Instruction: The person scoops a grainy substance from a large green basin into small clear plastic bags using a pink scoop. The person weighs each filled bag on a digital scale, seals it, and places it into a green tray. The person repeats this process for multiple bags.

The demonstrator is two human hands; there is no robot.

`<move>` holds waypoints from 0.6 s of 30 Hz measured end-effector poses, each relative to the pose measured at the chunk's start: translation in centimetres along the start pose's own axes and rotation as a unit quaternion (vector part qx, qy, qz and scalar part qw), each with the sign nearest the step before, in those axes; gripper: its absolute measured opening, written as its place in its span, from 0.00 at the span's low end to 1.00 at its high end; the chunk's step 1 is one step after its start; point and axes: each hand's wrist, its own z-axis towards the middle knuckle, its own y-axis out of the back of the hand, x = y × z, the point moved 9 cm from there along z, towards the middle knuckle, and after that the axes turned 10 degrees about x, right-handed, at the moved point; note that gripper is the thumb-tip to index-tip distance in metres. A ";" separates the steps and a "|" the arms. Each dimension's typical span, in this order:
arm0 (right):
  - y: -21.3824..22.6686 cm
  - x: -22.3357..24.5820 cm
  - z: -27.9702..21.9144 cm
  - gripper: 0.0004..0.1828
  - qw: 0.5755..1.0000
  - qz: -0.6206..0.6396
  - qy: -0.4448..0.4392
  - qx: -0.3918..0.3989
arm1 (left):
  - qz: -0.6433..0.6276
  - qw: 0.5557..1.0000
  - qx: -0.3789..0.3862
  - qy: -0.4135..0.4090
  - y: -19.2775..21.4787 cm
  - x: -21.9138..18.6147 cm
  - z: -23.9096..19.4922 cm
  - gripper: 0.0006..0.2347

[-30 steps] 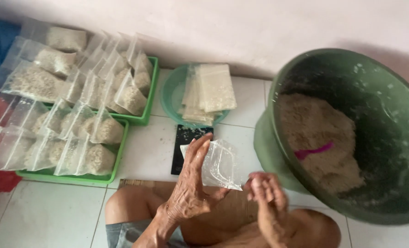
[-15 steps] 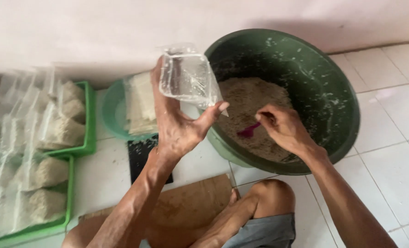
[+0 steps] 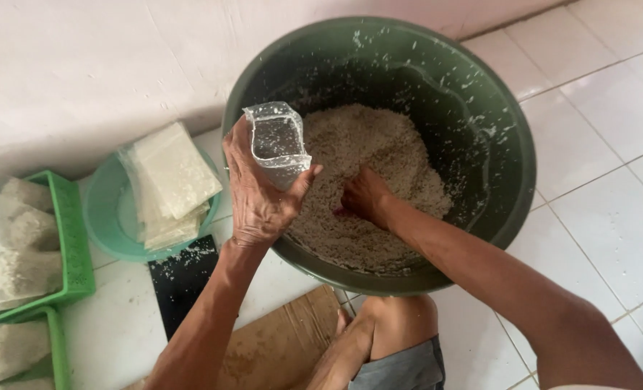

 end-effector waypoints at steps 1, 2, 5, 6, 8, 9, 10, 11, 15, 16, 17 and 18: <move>-0.8 0.1 0.7 0.10 1.000 0.021 0.004 0.016 | 0.005 1.000 0.006 0.010 -0.1 0.1 0.0 0.44; 0.1 -0.2 -0.2 0.10 1.000 0.023 0.009 0.017 | 0.007 1.000 0.007 0.015 -0.1 0.2 -0.3 0.44; 2.6 -3.4 -2.9 0.10 0.998 0.023 -0.003 0.067 | 0.011 0.999 0.003 0.041 0.2 0.7 -0.6 0.45; 3.1 -6.2 -4.3 0.06 0.980 0.167 -0.059 0.092 | 0.017 0.999 0.001 0.037 0.4 0.5 -0.8 0.45; 5.6 -10.4 -6.5 0.10 0.939 0.304 -0.118 0.112 | 0.022 0.999 -0.006 0.029 0.5 0.2 -0.8 0.46; 5.7 -12.3 -8.1 0.21 0.834 0.497 -0.197 0.137 | 0.027 1.000 -0.005 0.011 0.5 -0.2 -1.0 0.45; 5.9 -13.3 -9.8 0.33 0.682 0.663 -0.266 0.154 | 0.033 0.999 -0.004 -0.007 0.6 -0.6 -1.3 0.45; 1.9 -14.9 -7.5 0.33 0.683 0.663 -0.265 0.153 | 0.035 0.999 -0.005 -0.007 0.6 -0.6 -1.3 0.45; -6.4 -20.8 -3.0 0.07 0.915 0.241 -0.269 0.182 | 0.048 0.998 -0.013 -0.033 0.6 -0.5 -1.3 0.44; -7.3 -22.3 -3.7 0.07 0.908 0.237 -0.316 0.143 | 0.040 0.998 -0.012 -0.036 0.3 -0.2 -1.4 0.44; -7.8 -22.4 -3.3 0.07 0.909 0.234 -0.314 0.144 | 0.040 0.999 -0.014 -0.034 0.5 -0.6 -1.3 0.44; -9.1 -22.6 -3.3 0.10 0.887 0.263 -0.332 0.181 | 0.029 1.000 -0.001 -0.011 0.5 -0.5 -1.1 0.42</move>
